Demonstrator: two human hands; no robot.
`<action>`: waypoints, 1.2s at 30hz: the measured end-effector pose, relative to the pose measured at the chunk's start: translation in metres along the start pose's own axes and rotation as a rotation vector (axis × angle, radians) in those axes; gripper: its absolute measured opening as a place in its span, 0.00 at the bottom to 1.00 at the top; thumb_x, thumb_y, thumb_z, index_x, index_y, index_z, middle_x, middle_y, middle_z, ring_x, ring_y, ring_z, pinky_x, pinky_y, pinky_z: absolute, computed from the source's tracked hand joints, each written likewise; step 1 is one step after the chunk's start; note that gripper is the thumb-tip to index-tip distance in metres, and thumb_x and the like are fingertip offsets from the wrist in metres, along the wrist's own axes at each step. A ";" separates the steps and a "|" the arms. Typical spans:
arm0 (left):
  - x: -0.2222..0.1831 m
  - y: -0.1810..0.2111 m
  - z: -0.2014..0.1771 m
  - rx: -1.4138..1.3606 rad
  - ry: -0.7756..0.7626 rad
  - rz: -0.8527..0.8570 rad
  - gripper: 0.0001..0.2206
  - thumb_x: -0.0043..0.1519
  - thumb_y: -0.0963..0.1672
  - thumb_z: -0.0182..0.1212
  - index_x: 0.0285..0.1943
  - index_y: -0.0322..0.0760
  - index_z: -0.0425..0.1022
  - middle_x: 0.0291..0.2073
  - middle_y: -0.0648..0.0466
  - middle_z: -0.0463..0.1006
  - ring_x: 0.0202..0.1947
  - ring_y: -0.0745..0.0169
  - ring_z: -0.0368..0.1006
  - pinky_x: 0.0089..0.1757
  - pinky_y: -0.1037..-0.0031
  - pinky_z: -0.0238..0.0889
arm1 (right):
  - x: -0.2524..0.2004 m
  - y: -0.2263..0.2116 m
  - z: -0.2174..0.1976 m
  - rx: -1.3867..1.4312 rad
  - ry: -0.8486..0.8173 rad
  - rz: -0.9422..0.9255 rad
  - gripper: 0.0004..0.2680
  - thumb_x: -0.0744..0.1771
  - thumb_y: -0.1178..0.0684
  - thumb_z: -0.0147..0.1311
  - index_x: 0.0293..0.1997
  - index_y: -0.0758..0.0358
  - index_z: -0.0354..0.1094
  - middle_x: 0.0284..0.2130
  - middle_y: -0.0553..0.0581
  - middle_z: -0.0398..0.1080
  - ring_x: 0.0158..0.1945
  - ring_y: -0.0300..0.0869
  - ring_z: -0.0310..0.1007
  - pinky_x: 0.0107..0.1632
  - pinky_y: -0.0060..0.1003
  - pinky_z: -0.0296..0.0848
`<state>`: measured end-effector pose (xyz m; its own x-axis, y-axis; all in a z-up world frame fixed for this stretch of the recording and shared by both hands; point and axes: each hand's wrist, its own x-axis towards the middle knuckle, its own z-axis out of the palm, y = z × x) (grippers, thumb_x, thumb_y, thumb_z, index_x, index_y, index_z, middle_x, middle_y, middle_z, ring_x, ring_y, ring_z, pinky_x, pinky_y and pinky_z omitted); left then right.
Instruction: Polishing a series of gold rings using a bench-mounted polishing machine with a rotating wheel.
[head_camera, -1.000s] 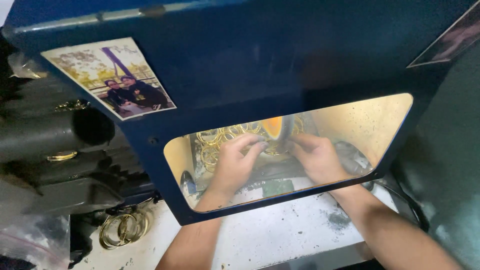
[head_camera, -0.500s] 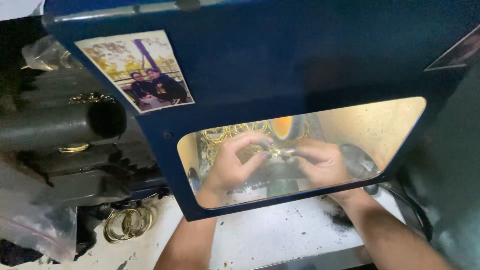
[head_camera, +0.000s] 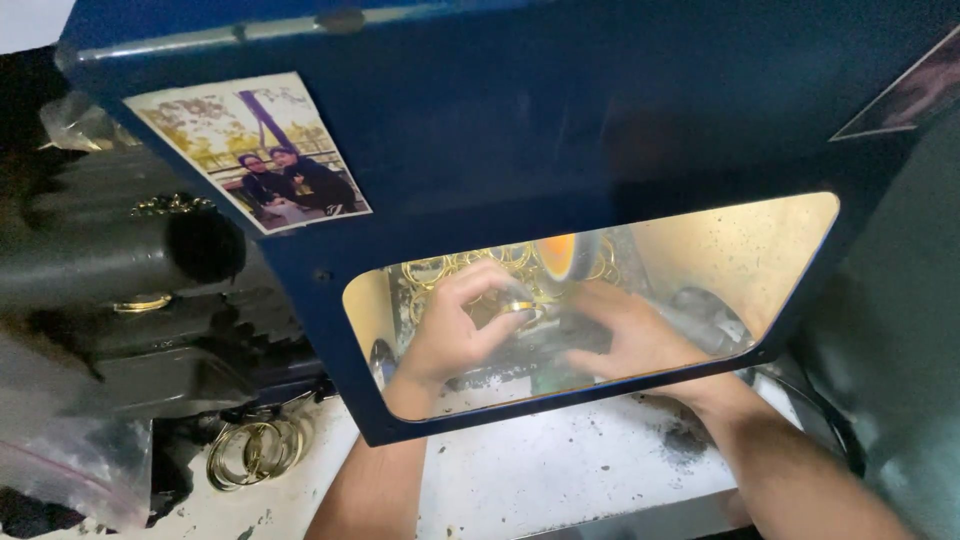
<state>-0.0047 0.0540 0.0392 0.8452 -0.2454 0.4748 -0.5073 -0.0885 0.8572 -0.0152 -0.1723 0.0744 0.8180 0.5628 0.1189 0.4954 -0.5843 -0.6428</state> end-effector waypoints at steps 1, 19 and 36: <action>0.000 0.000 0.000 0.001 0.001 0.000 0.05 0.56 0.40 0.70 0.39 0.39 0.81 0.32 0.52 0.82 0.34 0.58 0.75 0.41 0.67 0.69 | -0.001 0.001 0.001 0.000 -0.001 -0.001 0.18 0.61 0.52 0.66 0.50 0.75 0.71 0.45 0.83 0.74 0.55 0.76 0.69 0.56 0.70 0.68; -0.006 -0.025 0.004 0.046 0.125 -0.063 0.07 0.55 0.41 0.72 0.39 0.38 0.81 0.34 0.50 0.83 0.37 0.54 0.79 0.45 0.65 0.70 | 0.005 0.025 0.011 0.376 0.141 0.328 0.14 0.64 0.49 0.62 0.51 0.64 0.73 0.43 0.64 0.80 0.54 0.49 0.79 0.59 0.50 0.73; -0.001 -0.010 0.011 -0.041 0.090 -0.162 0.04 0.59 0.41 0.69 0.40 0.37 0.81 0.35 0.51 0.82 0.39 0.59 0.75 0.49 0.65 0.68 | -0.005 -0.022 -0.018 0.081 -0.235 -0.028 0.19 0.63 0.45 0.65 0.59 0.53 0.72 0.51 0.59 0.78 0.57 0.59 0.74 0.59 0.55 0.72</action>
<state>-0.0018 0.0442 0.0280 0.9278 -0.1437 0.3442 -0.3575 -0.0796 0.9305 -0.0252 -0.1730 0.1018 0.7092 0.7041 -0.0360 0.4838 -0.5231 -0.7016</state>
